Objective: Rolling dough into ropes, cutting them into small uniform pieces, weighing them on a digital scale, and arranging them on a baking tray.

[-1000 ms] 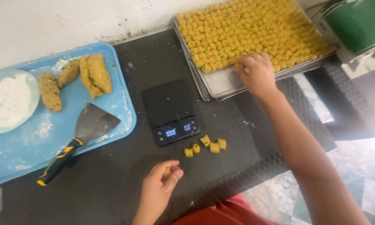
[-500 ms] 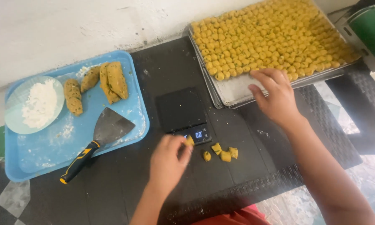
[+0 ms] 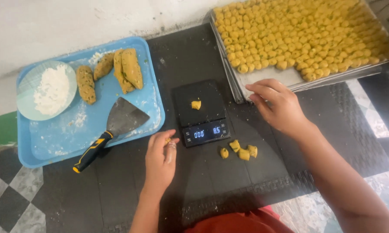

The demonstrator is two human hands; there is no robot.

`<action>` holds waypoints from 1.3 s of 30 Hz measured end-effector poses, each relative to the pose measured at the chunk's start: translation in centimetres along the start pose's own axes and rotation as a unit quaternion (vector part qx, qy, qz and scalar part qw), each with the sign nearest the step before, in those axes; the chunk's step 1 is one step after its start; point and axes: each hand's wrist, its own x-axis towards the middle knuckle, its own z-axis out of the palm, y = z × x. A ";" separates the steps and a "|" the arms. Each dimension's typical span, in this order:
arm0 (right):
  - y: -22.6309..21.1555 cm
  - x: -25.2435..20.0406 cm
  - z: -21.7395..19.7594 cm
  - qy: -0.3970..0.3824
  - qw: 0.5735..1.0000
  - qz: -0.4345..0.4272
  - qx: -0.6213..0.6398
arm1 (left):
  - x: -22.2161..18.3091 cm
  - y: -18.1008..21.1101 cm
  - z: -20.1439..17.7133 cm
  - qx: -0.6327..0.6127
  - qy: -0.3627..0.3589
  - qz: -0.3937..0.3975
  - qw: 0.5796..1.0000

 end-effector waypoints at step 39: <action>-15.8 -6.7 1.0 -0.117 0.977 -0.090 0.155 | -7.6 0.1 4.5 -0.300 -0.200 -0.337 0.870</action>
